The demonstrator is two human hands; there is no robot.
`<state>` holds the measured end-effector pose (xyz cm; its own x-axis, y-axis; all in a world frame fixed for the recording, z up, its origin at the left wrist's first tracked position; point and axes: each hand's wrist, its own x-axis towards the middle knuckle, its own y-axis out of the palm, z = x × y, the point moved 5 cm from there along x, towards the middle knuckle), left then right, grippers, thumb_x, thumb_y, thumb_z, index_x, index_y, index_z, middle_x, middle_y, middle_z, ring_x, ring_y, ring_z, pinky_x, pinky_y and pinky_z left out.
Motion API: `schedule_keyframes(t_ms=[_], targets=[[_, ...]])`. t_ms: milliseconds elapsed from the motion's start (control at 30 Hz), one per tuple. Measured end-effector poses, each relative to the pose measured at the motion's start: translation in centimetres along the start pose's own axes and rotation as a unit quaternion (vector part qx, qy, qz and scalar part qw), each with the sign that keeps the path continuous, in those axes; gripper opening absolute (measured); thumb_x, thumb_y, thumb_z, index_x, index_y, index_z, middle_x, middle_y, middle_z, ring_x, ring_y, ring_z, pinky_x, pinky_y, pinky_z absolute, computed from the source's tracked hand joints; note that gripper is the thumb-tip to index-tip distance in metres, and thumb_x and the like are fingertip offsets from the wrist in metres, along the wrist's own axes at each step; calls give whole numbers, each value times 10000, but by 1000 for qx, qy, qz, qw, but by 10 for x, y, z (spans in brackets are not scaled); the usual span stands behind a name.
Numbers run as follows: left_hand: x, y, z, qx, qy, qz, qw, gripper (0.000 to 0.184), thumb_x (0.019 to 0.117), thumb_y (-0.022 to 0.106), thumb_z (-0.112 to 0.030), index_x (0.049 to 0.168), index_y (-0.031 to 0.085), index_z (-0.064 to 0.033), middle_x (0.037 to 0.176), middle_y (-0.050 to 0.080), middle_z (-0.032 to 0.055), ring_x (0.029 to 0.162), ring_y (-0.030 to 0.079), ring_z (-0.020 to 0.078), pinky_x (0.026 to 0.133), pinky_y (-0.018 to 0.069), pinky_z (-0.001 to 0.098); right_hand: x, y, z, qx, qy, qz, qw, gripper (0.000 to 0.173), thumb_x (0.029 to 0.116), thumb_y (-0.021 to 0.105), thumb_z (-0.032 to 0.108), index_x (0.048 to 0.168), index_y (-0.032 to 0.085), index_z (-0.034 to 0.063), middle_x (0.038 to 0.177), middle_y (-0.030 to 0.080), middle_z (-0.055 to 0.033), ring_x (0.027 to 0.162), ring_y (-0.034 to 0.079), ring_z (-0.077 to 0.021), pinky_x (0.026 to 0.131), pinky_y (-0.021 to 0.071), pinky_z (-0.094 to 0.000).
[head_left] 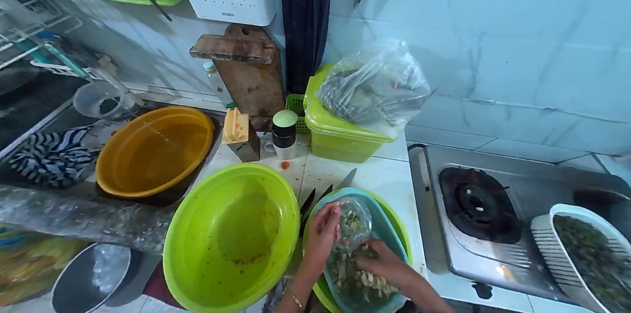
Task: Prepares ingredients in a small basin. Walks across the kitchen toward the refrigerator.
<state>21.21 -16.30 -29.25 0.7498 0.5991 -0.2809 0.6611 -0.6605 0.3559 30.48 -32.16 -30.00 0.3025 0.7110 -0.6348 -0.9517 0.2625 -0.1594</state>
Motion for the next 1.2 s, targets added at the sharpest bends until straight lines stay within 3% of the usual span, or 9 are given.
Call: schedule_keyframes(t_ms=[200,333,467,667,833,933,1033,1100,1200], targets=[[-9,10,-6,51,32,-43,997,383,1113,397,-254,1298,654,-39,770,581,42,587,570,154,555,573,346,-24,-29,31,145,-59,68,985,213,911,683,212,1115,687,151,954,687,-13,778,657,-116,659,572,-312],[-23,26,-4,100,67,-33,992,395,1118,378,-254,1295,660,-42,958,684,19,662,582,53,611,521,226,-29,-30,56,268,-40,46,961,215,929,548,183,1127,630,164,862,657,-3,617,606,-80,512,524,-246],[-40,43,4,111,90,-10,990,456,1124,341,-276,1359,616,2,1312,673,96,1133,657,103,986,542,292,-7,-19,40,352,-6,-58,934,204,1001,518,196,1167,595,106,837,655,-58,624,619,-123,530,541,-273],[-44,37,16,104,68,-24,992,461,1119,329,-254,1351,631,5,1383,647,111,1279,607,157,1103,489,348,-3,-2,37,347,109,-207,909,237,1069,503,164,1234,585,16,940,699,-143,816,713,-227,712,616,-404],[-46,25,22,43,-54,-90,994,556,1119,276,-425,1356,663,-104,1407,635,43,1271,598,190,983,538,461,-8,-3,55,370,134,-125,911,334,1094,482,217,1382,498,48,1213,651,-150,1096,667,-259,915,573,-456],[-47,28,8,50,-33,-86,994,491,1109,327,-359,1369,646,-90,1425,619,50,1262,601,179,924,564,423,-14,-14,65,121,64,-86,987,403,1118,408,242,1440,502,18,1349,595,-178,1213,616,-266,994,538,-466],[-50,38,-11,66,27,-64,995,370,1059,491,-212,1365,634,-61,1285,664,80,983,662,156,736,580,343,-17,-24,89,-226,5,-128,966,343,1067,456,194,1273,692,55,1123,721,-170,1053,694,-298,947,538,-507],[-51,45,-23,75,59,-47,994,362,1018,552,-113,1364,635,-52,1144,679,90,840,661,151,644,583,318,-27,-24,110,-305,6,-151,940,284,1047,500,197,1132,732,58,1002,732,-164,972,708,-327,888,548,-538],[-49,45,-39,83,50,-47,994,349,1004,569,-83,1342,648,-52,1061,688,90,768,663,152,587,583,314,-39,-28,132,-308,-30,-150,939,334,1073,471,268,1104,739,72,929,721,-130,874,699,-278,813,557,-497]])
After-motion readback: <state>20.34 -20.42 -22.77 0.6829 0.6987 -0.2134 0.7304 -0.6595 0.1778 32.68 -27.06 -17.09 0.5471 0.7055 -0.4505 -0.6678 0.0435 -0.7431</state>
